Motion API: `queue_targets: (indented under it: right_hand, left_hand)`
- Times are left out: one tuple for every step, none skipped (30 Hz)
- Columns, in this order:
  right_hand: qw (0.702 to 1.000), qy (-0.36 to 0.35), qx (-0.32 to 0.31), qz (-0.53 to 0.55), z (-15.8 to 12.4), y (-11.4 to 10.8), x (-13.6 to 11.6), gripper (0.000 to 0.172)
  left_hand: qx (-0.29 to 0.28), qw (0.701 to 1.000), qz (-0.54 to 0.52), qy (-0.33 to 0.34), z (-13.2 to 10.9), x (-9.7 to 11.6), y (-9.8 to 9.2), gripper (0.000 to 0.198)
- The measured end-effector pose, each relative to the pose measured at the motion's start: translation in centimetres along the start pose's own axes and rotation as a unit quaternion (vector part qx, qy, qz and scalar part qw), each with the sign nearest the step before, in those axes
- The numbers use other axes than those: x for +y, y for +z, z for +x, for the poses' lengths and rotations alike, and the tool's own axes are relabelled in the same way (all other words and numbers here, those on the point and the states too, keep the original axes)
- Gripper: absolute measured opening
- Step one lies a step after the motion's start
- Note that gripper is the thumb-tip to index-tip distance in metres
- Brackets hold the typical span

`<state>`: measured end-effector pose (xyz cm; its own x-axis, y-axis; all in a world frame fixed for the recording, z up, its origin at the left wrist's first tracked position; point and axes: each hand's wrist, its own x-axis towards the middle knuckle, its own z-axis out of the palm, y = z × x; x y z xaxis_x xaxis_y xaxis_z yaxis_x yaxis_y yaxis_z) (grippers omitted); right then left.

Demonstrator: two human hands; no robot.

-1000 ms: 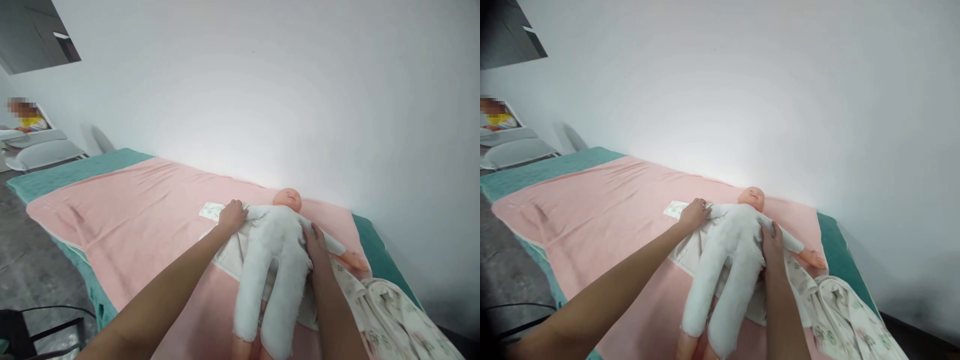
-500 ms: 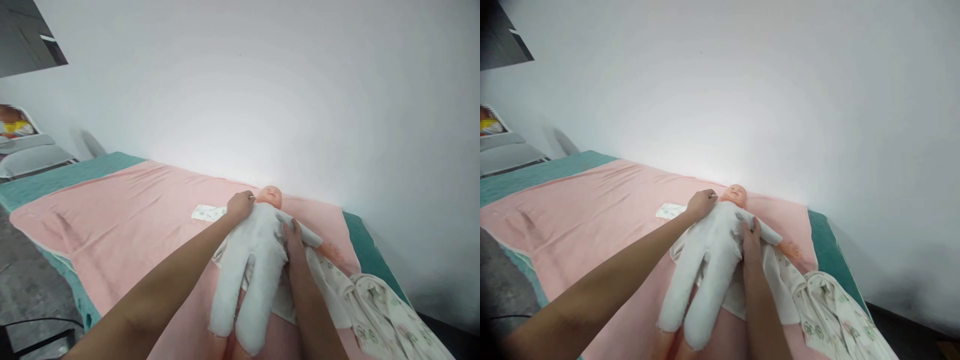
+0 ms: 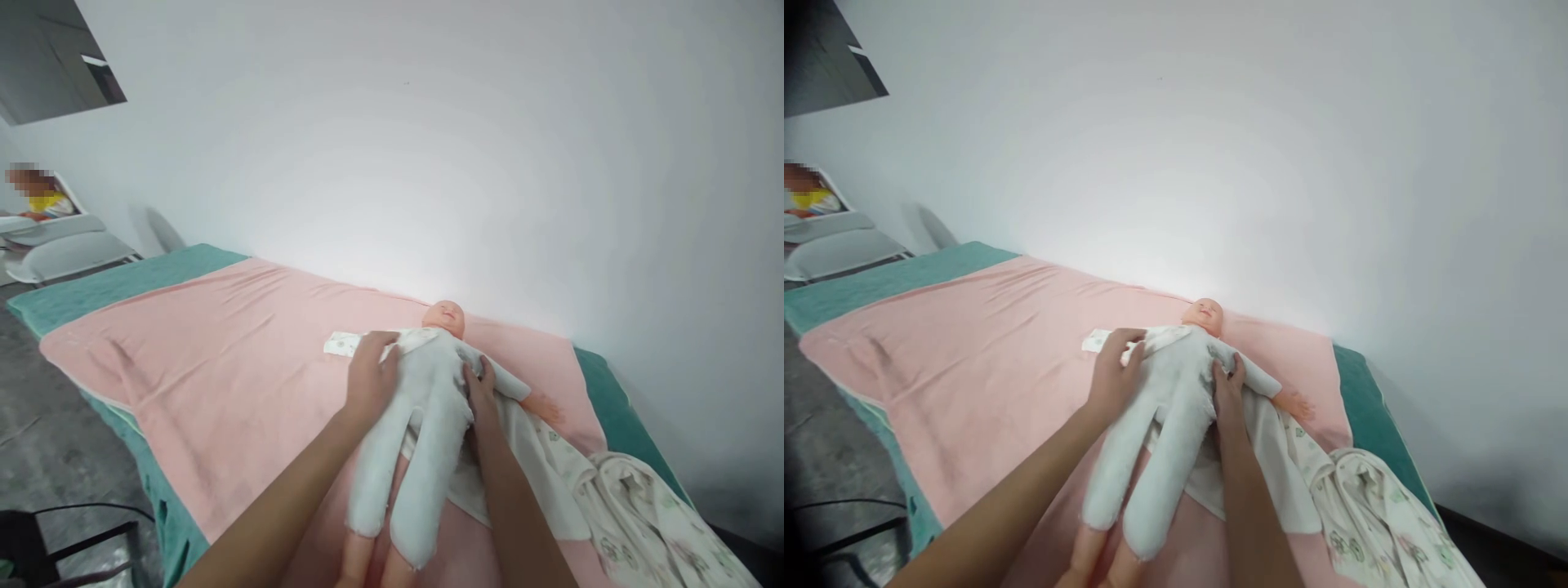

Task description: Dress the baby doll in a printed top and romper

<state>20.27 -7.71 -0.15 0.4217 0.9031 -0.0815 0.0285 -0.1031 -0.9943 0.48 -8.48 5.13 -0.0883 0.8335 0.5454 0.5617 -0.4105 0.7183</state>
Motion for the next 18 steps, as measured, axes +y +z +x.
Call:
queue_targets:
  right_hand:
    - [1.000, 0.008, 0.003, -0.010, -0.1, 0.0, -0.2, 0.090]
    - [1.000, 0.017, 0.006, -0.015, -0.2, 0.1, -0.3, 0.090]
    - [1.000, 0.023, 0.009, -0.018, -0.2, 0.2, -0.4, 0.089]
    - [0.999, 0.027, 0.012, -0.020, -0.2, 0.2, -0.5, 0.089]
    - [0.999, 0.028, 0.013, -0.021, -0.1, 0.3, -0.6, 0.089]
    - [0.999, 0.028, 0.015, -0.022, 0.0, 0.4, -0.6, 0.088]
    - [0.999, 0.026, 0.016, -0.023, 0.2, 0.4, -0.5, 0.088]
    - [0.999, 0.024, 0.016, -0.025, 0.3, 0.4, -0.4, 0.087]
    - [0.999, 0.024, 0.018, -0.027, 0.5, 0.4, -0.4, 0.087]
    - [0.999, 0.026, 0.020, -0.028, 0.7, 0.5, -0.3, 0.086]
    - [0.999, 0.028, 0.023, -0.029, 0.8, 0.5, -0.3, 0.086]
    - [0.999, 0.029, 0.027, -0.029, 1.0, 0.6, -0.2, 0.086]
    - [0.999, 0.029, 0.031, -0.029, 1.1, 0.6, -0.2, 0.085]
    - [0.999, 0.025, 0.036, -0.029, 1.1, 0.6, -0.2, 0.084]
    - [0.999, 0.020, 0.040, -0.031, 1.1, 0.7, -0.2, 0.083]
    - [0.999, 0.014, 0.041, -0.033, 1.1, 0.7, -0.3, 0.082]
    - [0.998, 0.010, 0.041, -0.035, 1.0, 0.7, -0.3, 0.081]
    - [0.999, 0.006, 0.040, -0.035, 0.9, 0.8, -0.4, 0.080]
  left_hand:
    - [0.028, 0.995, -0.037, -0.087, -0.8, -1.6, -0.6, 0.027]
    - [0.029, 0.982, -0.072, -0.170, -1.5, -3.1, -1.1, 0.031]
    - [0.012, 0.968, -0.107, -0.228, -2.1, -4.5, -1.5, 0.036]
    - [-0.019, 0.957, -0.139, -0.252, -2.6, -5.6, -1.7, 0.039]
    - [-0.052, 0.949, -0.163, -0.263, -2.9, -6.5, -1.8, 0.043]
    - [-0.087, 0.945, -0.178, -0.261, -3.1, -7.0, -1.9, 0.046]
    - [-0.118, 0.941, -0.185, -0.257, -3.1, -7.2, -1.9, 0.049]
    - [-0.146, 0.937, -0.185, -0.256, -2.9, -7.2, -1.9, 0.051]
    - [-0.172, 0.933, -0.185, -0.258, -2.6, -7.0, -1.9, 0.053]
    - [-0.198, 0.927, -0.191, -0.256, -2.3, -6.7, -1.9, 0.053]
    - [-0.221, 0.921, -0.204, -0.247, -1.9, -6.4, -2.0, 0.052]
    - [-0.242, 0.915, -0.223, -0.235, -1.4, -6.1, -2.0, 0.050]
    - [-0.260, 0.908, -0.243, -0.223, -1.0, -6.0, -2.1, 0.048]
    - [-0.276, 0.899, -0.263, -0.214, -0.7, -5.9, -2.2, 0.047]
    - [-0.288, 0.891, -0.278, -0.213, -0.4, -6.0, -2.3, 0.046]
    - [-0.296, 0.884, -0.289, -0.218, -0.2, -6.2, -2.4, 0.046]
    - [-0.301, 0.876, -0.299, -0.227, 0.0, -6.4, -2.5, 0.045]
    - [-0.304, 0.868, -0.312, -0.238, 0.1, -6.5, -2.6, 0.045]
